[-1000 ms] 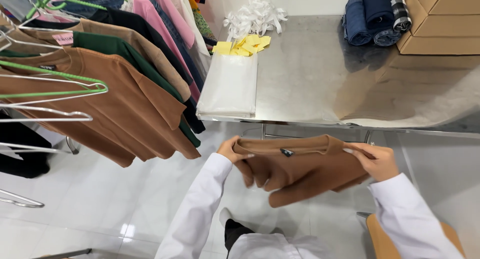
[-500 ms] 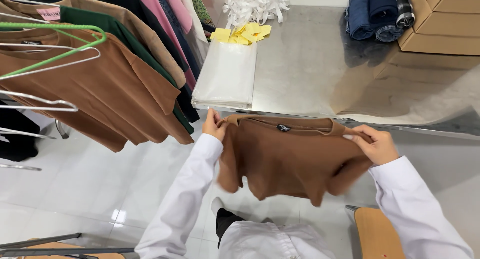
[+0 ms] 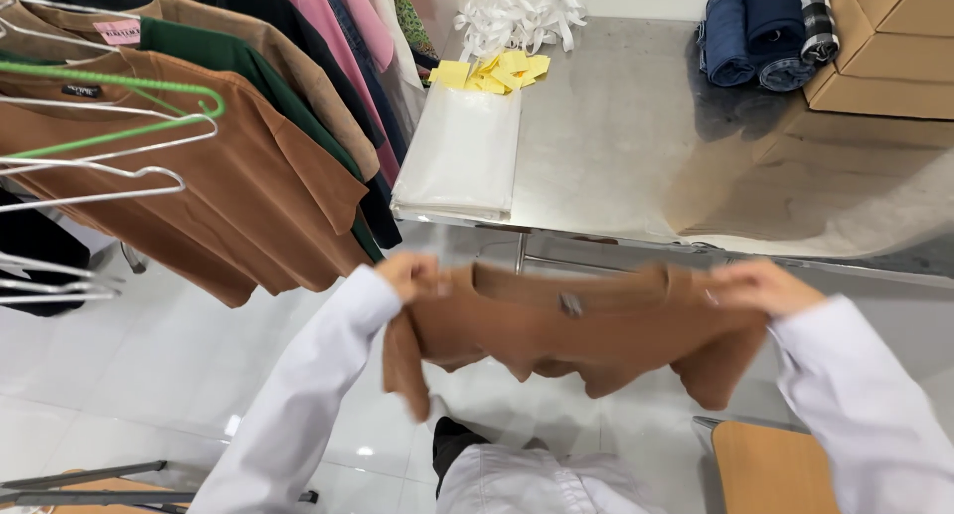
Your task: The person folds a navy blue garment, a black-and-white checkered garment, and a brown garment on a metal table. They roll each item tightly and place them in a stack. The person also removes garments from hangers on a nearby rack to prepare them for folding.
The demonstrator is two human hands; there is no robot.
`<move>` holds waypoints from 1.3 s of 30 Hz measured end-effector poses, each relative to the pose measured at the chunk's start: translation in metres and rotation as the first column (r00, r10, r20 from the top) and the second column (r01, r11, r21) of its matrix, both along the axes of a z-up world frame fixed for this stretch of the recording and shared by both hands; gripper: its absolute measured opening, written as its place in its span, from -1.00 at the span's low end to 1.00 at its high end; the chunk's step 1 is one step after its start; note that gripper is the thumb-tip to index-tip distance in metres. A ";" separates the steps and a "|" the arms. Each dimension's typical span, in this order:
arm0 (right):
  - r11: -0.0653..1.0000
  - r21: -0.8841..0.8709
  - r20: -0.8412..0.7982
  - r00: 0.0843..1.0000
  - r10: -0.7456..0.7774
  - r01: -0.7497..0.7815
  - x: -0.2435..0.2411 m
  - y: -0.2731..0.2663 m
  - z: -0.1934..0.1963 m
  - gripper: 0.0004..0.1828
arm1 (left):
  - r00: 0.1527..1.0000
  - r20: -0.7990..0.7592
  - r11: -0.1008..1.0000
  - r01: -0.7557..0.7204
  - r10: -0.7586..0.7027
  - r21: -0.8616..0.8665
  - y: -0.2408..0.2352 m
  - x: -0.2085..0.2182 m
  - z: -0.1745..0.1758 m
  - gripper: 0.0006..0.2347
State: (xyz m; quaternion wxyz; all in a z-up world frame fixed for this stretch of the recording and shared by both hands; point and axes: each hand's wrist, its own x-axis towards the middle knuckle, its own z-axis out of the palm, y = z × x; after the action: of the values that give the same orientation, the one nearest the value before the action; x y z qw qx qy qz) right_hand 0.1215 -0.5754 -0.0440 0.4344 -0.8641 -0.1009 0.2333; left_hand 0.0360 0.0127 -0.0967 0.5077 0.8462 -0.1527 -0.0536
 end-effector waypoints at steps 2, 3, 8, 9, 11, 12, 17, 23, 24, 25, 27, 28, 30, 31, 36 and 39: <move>0.989 -0.063 0.035 0.991 -0.132 0.134 0.013 0.045 0.009 -0.57 | 0.957 -0.089 0.960 -0.271 0.277 0.076 0.001 0.051 -0.040 -0.66; 0.958 -0.103 0.102 0.961 -0.257 0.267 0.026 0.072 0.015 -0.40 | 0.834 -0.123 0.839 -0.515 0.538 0.176 0.005 0.084 -0.055 -0.69; 0.883 0.210 0.023 0.901 -0.434 0.420 -0.004 0.143 0.019 -0.43 | 0.686 -0.403 0.746 -0.666 0.606 -0.013 -0.086 0.099 -0.077 -0.60; 0.855 0.341 -0.062 0.917 -0.394 0.391 -0.012 0.143 0.012 -0.53 | 0.652 -0.477 0.704 -0.704 0.590 -0.091 -0.103 0.097 -0.091 -0.61; 0.839 0.415 -0.029 0.927 -0.373 0.351 -0.034 0.167 0.020 -0.55 | 0.663 -0.504 0.705 -0.695 0.554 -0.141 -0.154 0.064 -0.025 -0.47; 0.816 0.493 0.015 0.934 -0.356 0.303 -0.045 0.179 0.024 -0.56 | 0.680 -0.519 0.703 -0.684 0.518 -0.195 -0.179 0.049 0.009 -0.33; 0.823 0.551 0.138 0.957 -0.256 0.140 -0.082 0.225 0.008 -0.60 | 0.751 -0.566 0.789 -0.555 0.339 -0.264 -0.245 0.040 -0.020 -0.47; 0.796 0.598 0.132 0.969 -0.207 0.088 -0.103 0.224 0.015 -0.61 | 0.766 -0.610 0.627 -0.580 0.202 -0.521 -0.243 0.004 0.008 -0.68; 0.790 0.608 0.134 0.970 -0.203 0.081 -0.101 0.221 0.011 -0.61 | 0.769 -0.604 0.620 -0.582 0.209 -0.526 -0.241 0.002 0.006 -0.65; 0.789 0.609 0.134 0.970 -0.203 0.080 -0.101 0.219 0.010 -0.61 | 0.770 -0.603 0.621 -0.582 0.210 -0.525 -0.242 -0.001 0.000 -0.65; 0.789 0.601 0.140 0.956 -0.259 0.126 -0.099 0.213 0.009 -0.61 | 0.830 -0.472 0.698 -0.526 0.297 -0.486 -0.243 -0.007 -0.014 -0.63; 0.789 0.602 0.143 0.956 -0.256 0.122 -0.101 0.214 0.003 -0.61 | 0.831 -0.469 0.697 -0.526 0.299 -0.487 -0.242 -0.008 -0.026 -0.63; 0.821 0.559 0.086 0.977 -0.195 0.115 -0.099 0.217 -0.009 -0.57 | 0.816 -0.475 0.638 -0.564 0.331 -0.524 -0.237 -0.006 -0.049 -0.62; 0.821 0.561 0.089 0.977 -0.193 0.111 -0.109 0.223 -0.001 -0.57 | 0.817 -0.471 0.638 -0.564 0.334 -0.525 -0.236 -0.006 -0.051 -0.62; 0.742 0.667 -0.025 0.997 -0.067 0.067 -0.121 0.235 0.006 -0.51 | 0.859 -0.483 0.680 -0.458 0.171 -0.573 -0.220 -0.026 -0.021 -0.57; 0.734 0.679 0.041 0.999 -0.018 -0.014 -0.100 0.233 -0.045 -0.44 | 0.848 -0.520 0.668 -0.447 0.105 -0.595 -0.213 -0.027 -0.035 -0.60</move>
State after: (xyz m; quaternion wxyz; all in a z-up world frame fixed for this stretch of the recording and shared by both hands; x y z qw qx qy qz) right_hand 0.0213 -0.3426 -0.0887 0.7175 -0.6512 -0.1879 0.1605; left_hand 0.0090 -0.2002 -0.1314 0.8107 0.5689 0.0922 -0.1033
